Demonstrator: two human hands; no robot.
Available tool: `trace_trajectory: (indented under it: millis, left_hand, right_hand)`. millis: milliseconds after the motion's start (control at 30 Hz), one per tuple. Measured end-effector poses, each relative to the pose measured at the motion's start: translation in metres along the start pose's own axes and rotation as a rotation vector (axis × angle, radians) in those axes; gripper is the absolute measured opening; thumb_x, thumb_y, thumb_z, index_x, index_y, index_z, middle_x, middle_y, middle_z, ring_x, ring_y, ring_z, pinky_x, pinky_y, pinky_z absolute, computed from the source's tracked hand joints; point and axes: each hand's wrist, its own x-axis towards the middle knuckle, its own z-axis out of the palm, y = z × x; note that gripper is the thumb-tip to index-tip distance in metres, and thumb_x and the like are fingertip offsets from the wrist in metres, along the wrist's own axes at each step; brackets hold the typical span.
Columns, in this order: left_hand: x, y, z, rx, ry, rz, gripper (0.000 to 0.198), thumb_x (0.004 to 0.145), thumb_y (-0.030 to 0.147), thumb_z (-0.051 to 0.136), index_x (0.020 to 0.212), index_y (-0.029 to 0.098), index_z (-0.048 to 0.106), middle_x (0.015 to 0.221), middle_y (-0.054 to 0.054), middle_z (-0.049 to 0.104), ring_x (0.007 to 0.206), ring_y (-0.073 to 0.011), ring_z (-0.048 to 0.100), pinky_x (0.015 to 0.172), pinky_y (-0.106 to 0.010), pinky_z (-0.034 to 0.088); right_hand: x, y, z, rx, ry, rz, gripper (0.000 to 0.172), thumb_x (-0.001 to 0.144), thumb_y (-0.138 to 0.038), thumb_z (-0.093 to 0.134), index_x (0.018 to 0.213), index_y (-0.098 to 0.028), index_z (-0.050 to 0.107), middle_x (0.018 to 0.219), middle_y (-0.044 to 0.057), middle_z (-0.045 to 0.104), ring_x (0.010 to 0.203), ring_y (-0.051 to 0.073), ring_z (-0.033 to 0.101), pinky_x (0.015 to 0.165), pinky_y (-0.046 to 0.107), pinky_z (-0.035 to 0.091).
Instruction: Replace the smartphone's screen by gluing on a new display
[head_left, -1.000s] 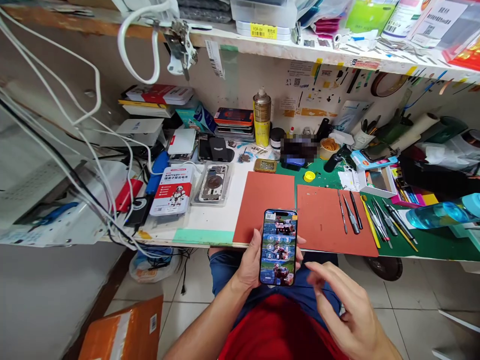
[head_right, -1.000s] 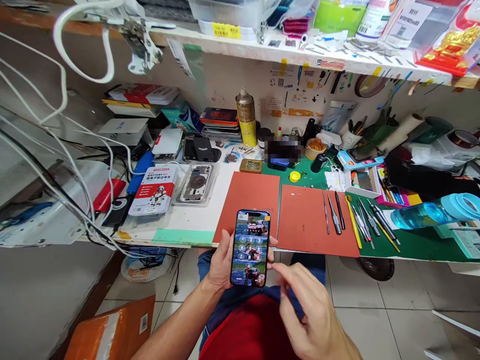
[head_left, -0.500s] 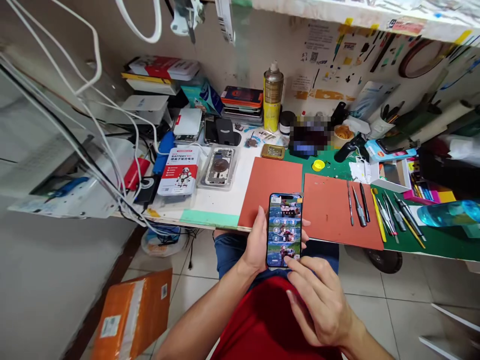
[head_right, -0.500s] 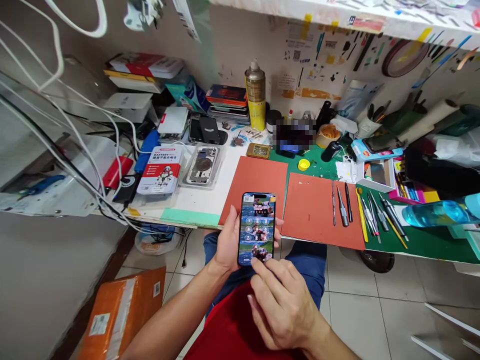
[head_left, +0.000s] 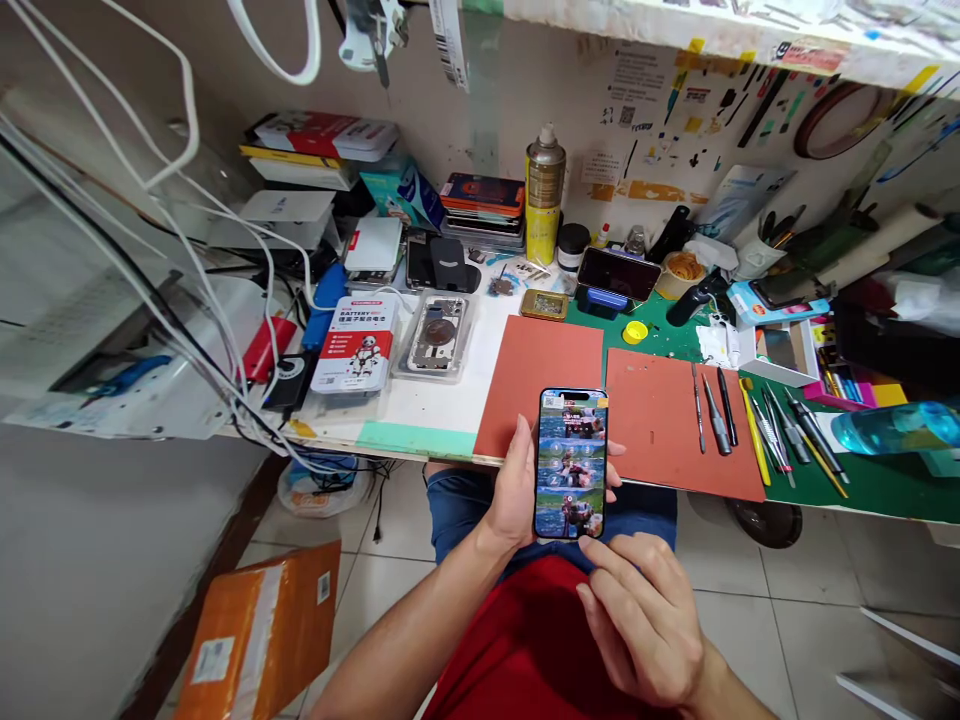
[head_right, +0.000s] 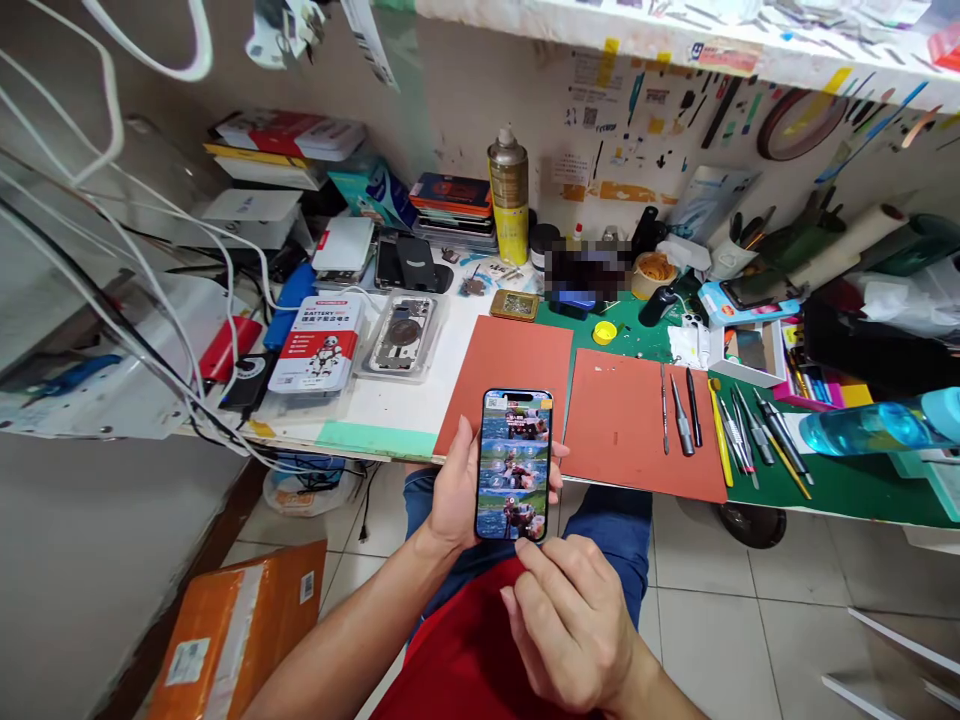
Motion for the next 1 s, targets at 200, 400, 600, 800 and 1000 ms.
trace_trajectory:
  millis: [200, 400, 600, 800, 1000]
  left_hand:
    - [-0.003, -0.001, -0.001, -0.001, -0.024, -0.013, 0.1, 0.102, 0.081, 0.02, 0.132, 0.002, 0.072, 0.11, -0.025, 0.078, 0.088, -0.0297, 0.074, 0.086, -0.04, 0.057]
    - [-0.005, -0.005, 0.004, -0.018, -0.009, 0.013, 0.093, 0.102, 0.08, 0.027, 0.132, 0.004, 0.073, 0.121, -0.025, 0.077, 0.096, -0.0305, 0.074, 0.092, -0.041, 0.057]
    - [-0.008, -0.011, 0.004, 0.001, 0.036, 0.03, 0.083, 0.102, 0.077, 0.042, 0.136, 0.008, 0.072, 0.127, -0.023, 0.077, 0.116, -0.0376, 0.074, 0.106, -0.048, 0.053]
    - [-0.008, -0.014, 0.003, -0.027, 0.021, -0.012, 0.08, 0.1, 0.074, 0.052, 0.139, 0.007, 0.07, 0.132, -0.023, 0.075, 0.133, -0.041, 0.067, 0.12, -0.051, 0.045]
    - [-0.011, -0.017, -0.005, -0.078, 0.087, -0.026, 0.074, 0.101, 0.069, 0.055, 0.14, 0.009, 0.07, 0.137, -0.021, 0.074, 0.14, -0.0404, 0.062, 0.125, -0.053, 0.04]
  right_hand:
    - [0.006, 0.005, 0.0, -0.051, 0.035, 0.015, 0.026, 0.087, -0.003, 0.063, 0.111, -0.009, 0.071, 0.11, 0.017, 0.081, 0.094, 0.025, 0.068, 0.076, 0.039, 0.056]
    - [0.015, 0.008, 0.005, -0.115, -0.004, 0.03, 0.027, 0.094, -0.016, 0.059, 0.118, -0.008, 0.069, 0.128, 0.02, 0.077, 0.112, 0.03, 0.065, 0.092, 0.045, 0.055]
    - [0.022, 0.009, 0.014, -0.135, -0.027, 0.048, 0.025, 0.098, -0.023, 0.058, 0.118, -0.008, 0.066, 0.138, 0.021, 0.073, 0.126, 0.032, 0.06, 0.1, 0.046, 0.05]
    - [0.025, 0.01, 0.019, -0.188, -0.02, 0.093, 0.032, 0.101, -0.032, 0.058, 0.125, -0.011, 0.064, 0.146, 0.019, 0.069, 0.134, 0.035, 0.056, 0.105, 0.048, 0.045]
    - [0.025, 0.012, 0.02, -0.229, 0.022, 0.125, 0.031, 0.101, -0.032, 0.056, 0.127, -0.016, 0.063, 0.146, 0.015, 0.07, 0.134, 0.033, 0.057, 0.104, 0.048, 0.044]
